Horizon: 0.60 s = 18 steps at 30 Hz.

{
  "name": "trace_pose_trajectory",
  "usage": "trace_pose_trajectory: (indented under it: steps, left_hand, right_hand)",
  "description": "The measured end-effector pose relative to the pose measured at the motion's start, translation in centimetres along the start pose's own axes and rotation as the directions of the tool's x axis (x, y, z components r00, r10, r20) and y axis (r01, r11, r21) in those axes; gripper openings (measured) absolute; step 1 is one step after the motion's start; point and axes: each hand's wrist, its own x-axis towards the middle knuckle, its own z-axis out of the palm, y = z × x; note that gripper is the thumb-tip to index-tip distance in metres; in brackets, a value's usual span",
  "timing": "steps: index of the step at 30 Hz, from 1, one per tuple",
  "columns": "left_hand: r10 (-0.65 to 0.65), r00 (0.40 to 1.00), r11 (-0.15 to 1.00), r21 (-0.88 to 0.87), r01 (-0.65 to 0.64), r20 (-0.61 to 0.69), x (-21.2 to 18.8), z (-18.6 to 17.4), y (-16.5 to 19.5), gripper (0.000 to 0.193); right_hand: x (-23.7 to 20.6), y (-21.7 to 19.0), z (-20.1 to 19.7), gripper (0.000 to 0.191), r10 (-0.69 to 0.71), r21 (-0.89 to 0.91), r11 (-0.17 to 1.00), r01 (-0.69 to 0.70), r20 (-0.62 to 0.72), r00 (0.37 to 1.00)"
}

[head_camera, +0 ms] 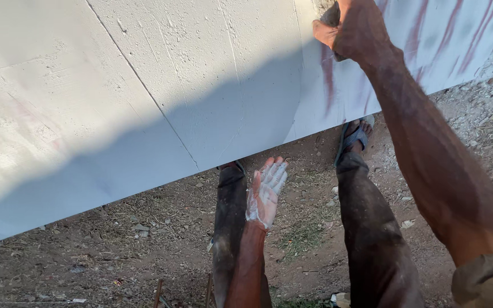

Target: The person applies a white plaster-like substance to a vertical wall using a trowel held in the right hand and a gloved left hand to support and smooth the material. The person repeatedly scoops material from the left hand onto the trowel and spreads it along the wall surface.

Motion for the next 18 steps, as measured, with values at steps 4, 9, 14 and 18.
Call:
trace_pose_trajectory:
  steps: [4,9,14,18]
  left_hand:
    - [0.024,1.000,0.999,-0.042,-0.024,-0.008,-0.4,-1.3,-0.9,0.089]
    - [0.060,0.992,0.998,0.004,-0.059,-0.110,-1.6,-3.9,-1.9,0.087]
    - [0.136,0.956,0.990,0.056,-0.126,-0.261,-2.6,-6.2,-0.9,0.088]
    - [0.240,0.905,0.969,0.031,-0.245,-0.352,-3.1,-8.0,0.7,0.089]
  right_hand:
    - [-6.5,1.4,3.1,0.075,0.039,0.022,0.999,-0.039,0.012,0.999]
    - [-15.1,0.8,7.9,0.089,0.122,-0.019,0.992,-0.121,0.012,0.993]
    - [-22.8,-3.6,13.5,0.090,0.306,0.049,0.951,-0.304,-0.018,0.952]
    - [-27.1,-9.2,18.6,0.097,0.314,0.041,0.949,-0.312,-0.153,0.937]
